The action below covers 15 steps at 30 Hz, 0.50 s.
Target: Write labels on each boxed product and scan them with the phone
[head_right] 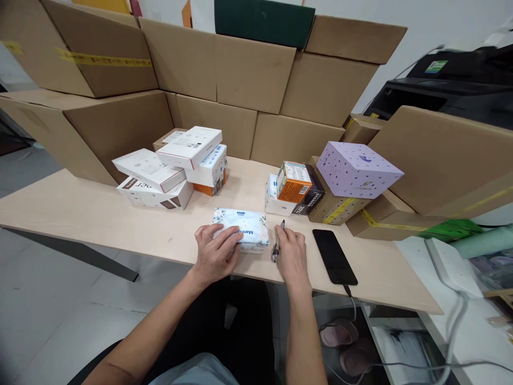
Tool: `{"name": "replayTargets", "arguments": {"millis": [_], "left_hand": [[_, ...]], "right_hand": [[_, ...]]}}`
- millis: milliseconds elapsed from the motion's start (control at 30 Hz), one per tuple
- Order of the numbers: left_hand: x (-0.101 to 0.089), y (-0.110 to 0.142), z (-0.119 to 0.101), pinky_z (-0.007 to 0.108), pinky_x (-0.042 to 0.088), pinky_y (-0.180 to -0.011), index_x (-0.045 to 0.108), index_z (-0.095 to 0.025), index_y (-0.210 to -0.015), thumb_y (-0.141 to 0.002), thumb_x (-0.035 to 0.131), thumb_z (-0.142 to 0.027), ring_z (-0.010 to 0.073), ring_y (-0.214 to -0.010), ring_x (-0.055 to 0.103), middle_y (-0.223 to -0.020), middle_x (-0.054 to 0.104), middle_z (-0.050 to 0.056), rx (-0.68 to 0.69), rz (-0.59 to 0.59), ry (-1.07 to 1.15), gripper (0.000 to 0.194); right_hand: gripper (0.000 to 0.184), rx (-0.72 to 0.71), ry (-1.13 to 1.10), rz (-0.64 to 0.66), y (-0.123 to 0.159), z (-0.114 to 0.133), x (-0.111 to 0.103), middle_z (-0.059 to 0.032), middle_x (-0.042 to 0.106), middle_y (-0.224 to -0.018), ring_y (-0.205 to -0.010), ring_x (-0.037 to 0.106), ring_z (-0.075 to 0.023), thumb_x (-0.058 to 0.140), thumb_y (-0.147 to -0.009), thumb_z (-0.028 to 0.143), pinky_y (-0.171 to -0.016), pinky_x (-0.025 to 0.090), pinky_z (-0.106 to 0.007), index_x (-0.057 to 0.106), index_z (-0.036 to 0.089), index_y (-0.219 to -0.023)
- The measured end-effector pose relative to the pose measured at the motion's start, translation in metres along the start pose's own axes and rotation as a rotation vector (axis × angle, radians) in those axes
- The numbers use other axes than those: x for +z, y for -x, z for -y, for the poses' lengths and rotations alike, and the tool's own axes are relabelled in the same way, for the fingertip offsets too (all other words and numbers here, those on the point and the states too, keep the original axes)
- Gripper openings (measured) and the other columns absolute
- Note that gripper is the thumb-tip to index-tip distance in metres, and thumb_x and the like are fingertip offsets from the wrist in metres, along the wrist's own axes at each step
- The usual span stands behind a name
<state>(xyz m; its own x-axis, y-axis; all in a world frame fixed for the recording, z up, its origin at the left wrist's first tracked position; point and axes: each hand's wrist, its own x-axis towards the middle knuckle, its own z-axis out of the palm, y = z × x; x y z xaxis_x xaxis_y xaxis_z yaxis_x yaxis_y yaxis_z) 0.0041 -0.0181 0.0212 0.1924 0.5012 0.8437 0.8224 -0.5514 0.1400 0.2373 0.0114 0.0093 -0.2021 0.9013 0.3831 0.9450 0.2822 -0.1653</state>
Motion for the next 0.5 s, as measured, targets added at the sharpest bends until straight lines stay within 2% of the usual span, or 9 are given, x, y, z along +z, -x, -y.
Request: {"name": "replayTargets", "arguments": {"millis": [167,333,433,500], "left_hand": [[0.000,-0.001,-0.001,0.049,0.034,-0.094,0.067,-0.025,-0.112,-0.080,0.066,-0.018,0.0300,-0.111,0.055,-0.115,0.074,0.004,0.006,-0.004,-0.021,0.032],[0.000,-0.003,0.000,0.049,0.033,-0.096,0.067,-0.026,-0.113,-0.081,0.066,-0.020,0.0307,-0.114,0.054,-0.112,0.075,0.005,0.014,-0.020,-0.020,0.032],[0.001,-0.003,0.002,0.049,0.032,-0.096,0.068,-0.026,-0.113,-0.082,0.065,-0.020,0.0306,-0.115,0.054,-0.111,0.075,0.005,0.016,-0.023,-0.011,0.032],[0.001,-0.003,0.002,0.049,0.032,-0.096,0.068,-0.027,-0.113,-0.081,0.065,-0.020,0.0306,-0.115,0.054,-0.111,0.075,0.005,0.014,-0.020,-0.009,0.032]], "right_hand": [[0.050,0.040,0.079,0.087,-0.006,0.010,-0.004,-0.0138,0.063,-0.121,-0.099,0.045,-0.0299,0.040,-0.089,0.007,-0.083,0.041,-0.040,0.057,0.021,-0.133],[0.046,0.047,0.106,0.102,-0.006,0.016,-0.007,-0.0133,0.062,-0.120,-0.098,0.046,-0.0306,0.046,-0.089,0.012,-0.077,0.041,-0.039,0.060,0.029,-0.129],[0.047,0.028,0.054,0.084,0.000,0.012,-0.008,-0.0133,0.063,-0.116,-0.098,0.046,-0.0293,0.044,-0.091,0.012,-0.081,0.042,-0.040,0.059,0.027,-0.132],[0.045,0.050,0.023,0.026,0.008,0.003,-0.012,-0.0142,0.062,-0.114,-0.102,0.047,-0.0292,0.040,-0.094,0.017,-0.087,0.043,-0.042,0.057,0.024,-0.135]]}}
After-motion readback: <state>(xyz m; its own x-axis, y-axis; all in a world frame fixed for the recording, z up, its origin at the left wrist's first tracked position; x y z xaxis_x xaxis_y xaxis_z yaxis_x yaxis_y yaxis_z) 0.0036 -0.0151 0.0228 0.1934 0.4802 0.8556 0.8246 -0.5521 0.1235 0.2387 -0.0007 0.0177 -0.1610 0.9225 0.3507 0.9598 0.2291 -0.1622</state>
